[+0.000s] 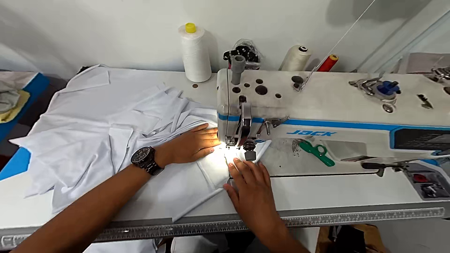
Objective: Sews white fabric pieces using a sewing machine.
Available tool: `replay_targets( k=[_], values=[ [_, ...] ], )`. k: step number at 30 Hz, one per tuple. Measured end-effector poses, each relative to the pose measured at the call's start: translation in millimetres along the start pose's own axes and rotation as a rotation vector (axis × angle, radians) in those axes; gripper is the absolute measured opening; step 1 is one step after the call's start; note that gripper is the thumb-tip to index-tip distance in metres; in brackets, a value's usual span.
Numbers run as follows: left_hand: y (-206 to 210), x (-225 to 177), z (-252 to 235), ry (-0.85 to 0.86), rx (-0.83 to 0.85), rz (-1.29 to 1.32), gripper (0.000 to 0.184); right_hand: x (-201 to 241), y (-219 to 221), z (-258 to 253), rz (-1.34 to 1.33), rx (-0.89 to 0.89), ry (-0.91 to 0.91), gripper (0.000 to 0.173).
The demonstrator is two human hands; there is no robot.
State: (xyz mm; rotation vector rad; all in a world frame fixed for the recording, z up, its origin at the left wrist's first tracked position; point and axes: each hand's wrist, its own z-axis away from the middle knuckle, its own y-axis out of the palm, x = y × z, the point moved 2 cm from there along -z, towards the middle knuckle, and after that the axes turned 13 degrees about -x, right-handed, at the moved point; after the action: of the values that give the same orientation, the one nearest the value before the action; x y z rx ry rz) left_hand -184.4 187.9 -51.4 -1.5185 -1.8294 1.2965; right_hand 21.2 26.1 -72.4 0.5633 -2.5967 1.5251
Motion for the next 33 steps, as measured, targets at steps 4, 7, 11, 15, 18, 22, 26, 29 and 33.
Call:
replay_targets(
  k=[4, 7, 11, 15, 18, 22, 26, 29, 33],
  values=[
    [-2.1, 8.2, -21.0, 0.099, -0.058, 0.076, 0.033, 11.1, 5.2, 0.6, 0.078, -0.04, 0.046, 0.049],
    [-7.5, 6.4, -30.0, 0.12, -0.061, 0.09, 0.031, 11.9, 5.9, 0.3, 0.101, -0.059, 0.052, 0.049],
    [-8.0, 5.0, -31.4, 0.104, -0.044, 0.073, 0.032, 11.2, 6.0, 0.3, 0.097, -0.062, 0.055, 0.048],
    [-12.8, 1.8, -33.6, 0.092, -0.027, 0.078, 0.032, 10.8, 5.4, 0.5, 0.079, -0.068, 0.054, 0.047],
    [-13.6, 0.8, -34.1, 0.088, -0.027, 0.073, 0.033, 11.1, 4.2, -1.1, 0.089, -0.064, 0.058, 0.047],
    [-7.9, 6.4, -30.2, 0.102, -0.056, 0.053, 0.032, 12.3, 5.3, -5.4, 0.099, -0.049, 0.065, 0.047],
    [-5.6, 9.5, -29.6, 0.109, -0.056, 0.025, 0.032, 12.7, 5.7, -5.5, 0.105, -0.043, 0.077, 0.047],
    [-0.5, 12.6, -26.4, 0.106, -0.043, 0.019, 0.037, 11.2, 5.1, -3.1, 0.097, -0.018, 0.092, 0.049],
    [5.2, 14.8, -21.8, 0.076, 0.0, 0.004, 0.045, 7.4, 4.3, -0.8, 0.058, 0.001, 0.102, 0.05]
  ],
)
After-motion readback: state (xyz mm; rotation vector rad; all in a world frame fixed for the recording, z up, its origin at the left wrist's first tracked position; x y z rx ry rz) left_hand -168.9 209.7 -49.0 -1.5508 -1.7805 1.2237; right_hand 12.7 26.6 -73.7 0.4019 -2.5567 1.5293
